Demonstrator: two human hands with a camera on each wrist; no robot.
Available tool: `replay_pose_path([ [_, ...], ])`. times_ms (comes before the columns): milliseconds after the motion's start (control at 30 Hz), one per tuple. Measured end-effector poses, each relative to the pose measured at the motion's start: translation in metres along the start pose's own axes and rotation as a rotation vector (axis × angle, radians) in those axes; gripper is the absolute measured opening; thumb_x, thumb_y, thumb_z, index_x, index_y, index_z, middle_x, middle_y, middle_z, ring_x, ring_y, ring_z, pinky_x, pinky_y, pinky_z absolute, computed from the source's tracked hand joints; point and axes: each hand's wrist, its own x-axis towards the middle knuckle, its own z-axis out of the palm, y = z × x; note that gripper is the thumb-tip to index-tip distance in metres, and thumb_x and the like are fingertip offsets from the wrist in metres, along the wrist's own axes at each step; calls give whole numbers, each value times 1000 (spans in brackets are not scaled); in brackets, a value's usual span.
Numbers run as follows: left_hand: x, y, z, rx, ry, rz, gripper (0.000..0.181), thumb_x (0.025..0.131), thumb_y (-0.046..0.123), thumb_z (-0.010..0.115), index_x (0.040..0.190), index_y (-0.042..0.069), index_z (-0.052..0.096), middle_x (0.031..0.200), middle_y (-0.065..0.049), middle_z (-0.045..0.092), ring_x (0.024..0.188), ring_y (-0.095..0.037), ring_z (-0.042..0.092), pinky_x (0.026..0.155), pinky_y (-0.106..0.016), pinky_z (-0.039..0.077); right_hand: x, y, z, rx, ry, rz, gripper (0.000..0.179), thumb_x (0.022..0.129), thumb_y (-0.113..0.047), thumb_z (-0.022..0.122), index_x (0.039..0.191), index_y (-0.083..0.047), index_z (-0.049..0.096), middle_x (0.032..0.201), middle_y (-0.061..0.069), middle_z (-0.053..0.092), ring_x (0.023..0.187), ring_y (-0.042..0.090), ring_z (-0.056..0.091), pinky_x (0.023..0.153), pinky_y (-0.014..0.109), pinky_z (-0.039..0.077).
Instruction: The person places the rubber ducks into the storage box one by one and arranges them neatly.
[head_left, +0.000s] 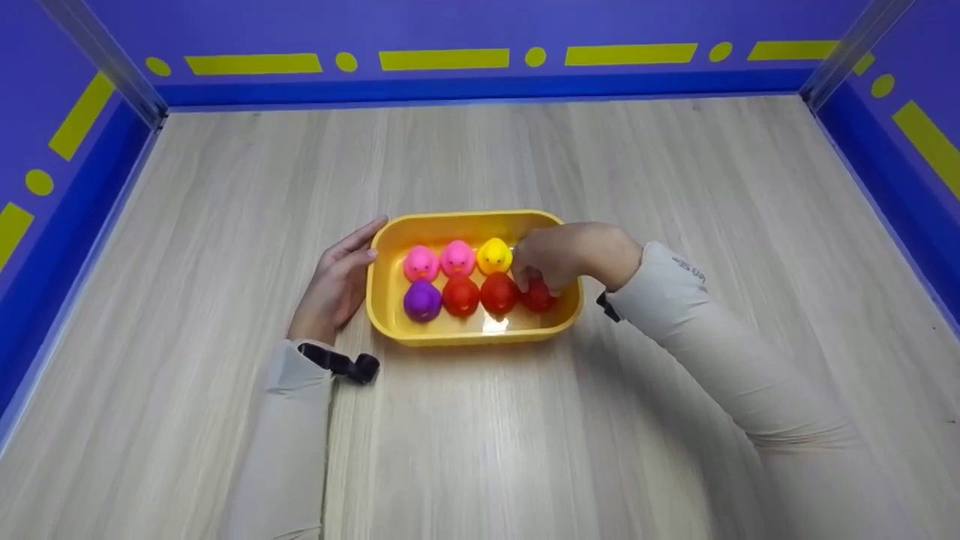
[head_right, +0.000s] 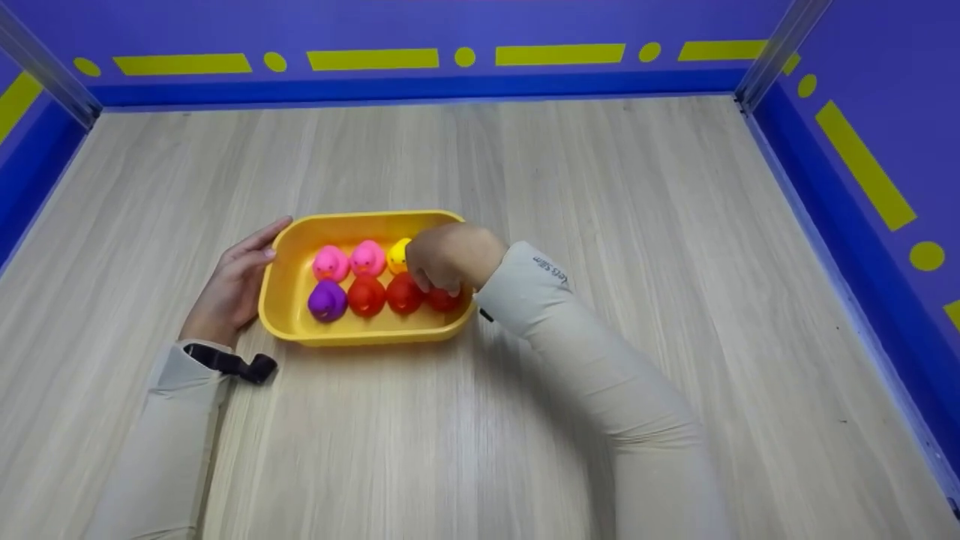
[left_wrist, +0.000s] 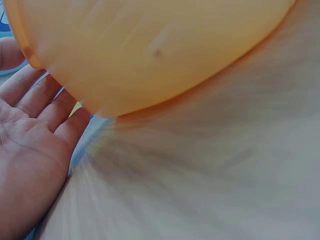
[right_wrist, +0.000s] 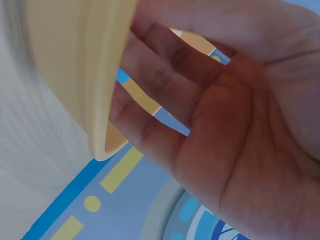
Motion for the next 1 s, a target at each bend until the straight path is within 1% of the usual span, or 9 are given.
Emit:
replay_pose_path([
  [167,1,0,1,21,-9,7,53,90,-5,45,143,-8,36,143,-7,49,133,-15,44,117,-33,30,-2,2,0,7,9,-5,35,80,8,66,108,-12,66,109,6,57,101,25,49,90,37,52],
  [300,2,0,1,28,-8,7,53,90,-4,46,143,-8,37,140,-5,51,132,-14,44,118,-34,29,-4,3,0,24,21,7,38,81,7,66,114,-12,66,111,6,59,101,25,51,93,38,52],
  [400,1,1,1,26,-9,7,53,91,-4,46,143,-8,37,141,-6,51,134,-15,43,118,-34,29,-5,4,-1,43,37,12,41,81,7,65,116,-14,66,110,5,61,99,24,53,93,37,53],
  [500,1,1,1,25,-9,4,53,91,-4,46,143,-7,37,142,-6,50,135,-16,42,117,-34,30,-7,5,-2,47,60,-3,39,82,4,64,116,-14,65,107,5,62,96,24,54,90,36,54],
  [567,0,1,0,17,-7,0,53,91,-4,46,143,-7,37,141,-6,51,134,-16,43,117,-33,31,-9,7,-3,44,80,-24,36,83,2,64,115,-13,65,105,6,62,95,24,54,88,35,54],
  [667,0,1,-1,11,-5,-5,53,92,-3,46,143,-7,36,139,-4,53,132,-15,45,116,-33,32,-10,9,-4,54,108,-39,32,84,-2,66,115,-13,66,106,6,63,96,24,54,89,35,54],
  [800,1,2,-1,2,18,-2,51,93,-1,45,143,-7,37,132,-2,58,126,-14,51,115,-32,34,-13,12,-3,99,144,-25,33,86,-5,63,117,-16,67,109,4,64,98,24,54,92,36,53],
  [900,2,4,-1,1,40,19,48,95,2,44,142,-7,39,131,-4,61,125,-15,53,114,-33,35,-15,16,-2,132,183,-47,34,88,-7,62,120,-17,67,111,2,65,98,22,57,92,36,54],
  [1000,3,6,-1,-5,54,49,46,97,5,42,142,-8,38,136,-10,57,135,-23,45,116,-35,33,-18,21,1,147,243,-105,34,90,-10,64,123,-16,66,116,3,66,100,21,61,92,36,55],
])
